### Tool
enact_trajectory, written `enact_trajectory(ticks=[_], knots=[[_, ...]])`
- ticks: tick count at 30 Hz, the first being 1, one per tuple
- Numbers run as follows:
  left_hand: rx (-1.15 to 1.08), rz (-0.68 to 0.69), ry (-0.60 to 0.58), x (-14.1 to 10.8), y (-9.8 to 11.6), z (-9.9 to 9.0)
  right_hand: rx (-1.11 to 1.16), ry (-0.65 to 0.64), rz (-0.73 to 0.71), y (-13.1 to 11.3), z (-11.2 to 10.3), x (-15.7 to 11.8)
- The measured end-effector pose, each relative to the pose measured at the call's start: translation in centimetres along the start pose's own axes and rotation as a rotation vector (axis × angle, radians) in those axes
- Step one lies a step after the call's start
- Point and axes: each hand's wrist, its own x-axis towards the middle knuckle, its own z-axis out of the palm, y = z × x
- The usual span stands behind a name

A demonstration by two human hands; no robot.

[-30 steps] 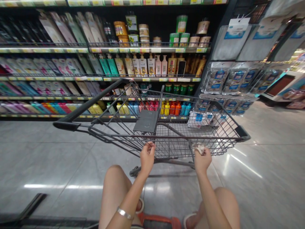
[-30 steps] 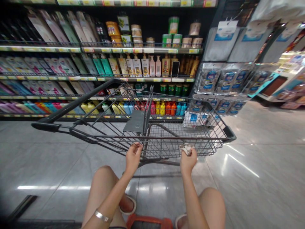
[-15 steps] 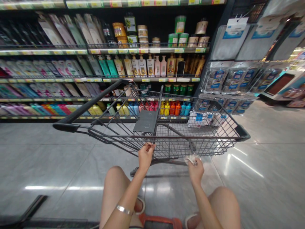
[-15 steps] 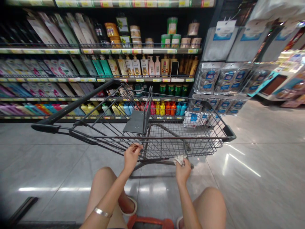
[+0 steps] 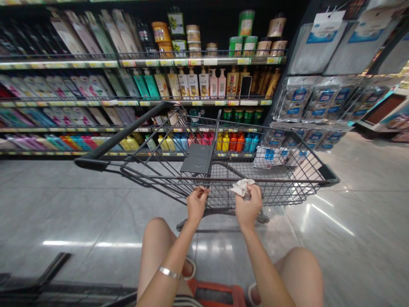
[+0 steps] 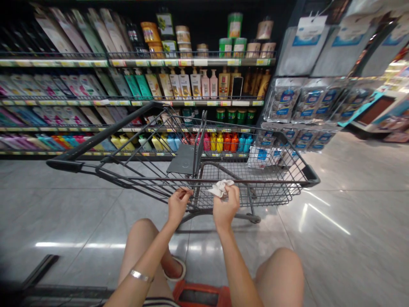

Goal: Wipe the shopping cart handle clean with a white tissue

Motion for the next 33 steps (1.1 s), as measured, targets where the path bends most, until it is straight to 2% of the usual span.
enact_trajectory(ticks=[3, 5, 8, 10, 16, 22, 25, 29, 33], knots=[[-0.011, -0.013, -0.014, 0.0, 0.3, 0.0, 0.067, -0.012, -0.158, -1.4, 0.5, 0.2], [-0.025, -0.016, -0.032, -0.1, 0.4, -0.1, 0.076, -0.095, -0.274, -1.4, 1.0, -0.2], [-0.038, -0.004, -0.04, -0.1, 0.5, -0.1, -0.013, -0.262, -0.432, 0.3, 2.0, -1.4], [-0.027, 0.01, -0.038, -0.1, 0.4, -0.1, -0.086, -0.31, -0.501, 1.8, 2.6, -2.2], [-0.008, 0.017, -0.047, 0.1, 0.2, -0.2, -0.127, -0.301, -0.535, 4.1, 3.2, -3.3], [-0.053, -0.004, -0.027, 0.1, 0.2, -0.1, -0.13, -0.377, -0.436, 5.4, 1.3, -4.8], [-0.072, -0.011, -0.035, 0.0, 0.2, 0.0, -0.072, -0.341, -0.467, 4.1, 1.2, -4.5], [-0.031, 0.022, -0.04, 0.0, 0.3, -0.2, -0.035, -0.331, -0.608, 1.2, 2.8, -2.8], [-0.01, 0.014, -0.043, 0.0, 0.4, -0.4, -0.103, -0.405, -0.744, 1.2, 4.2, -2.3]])
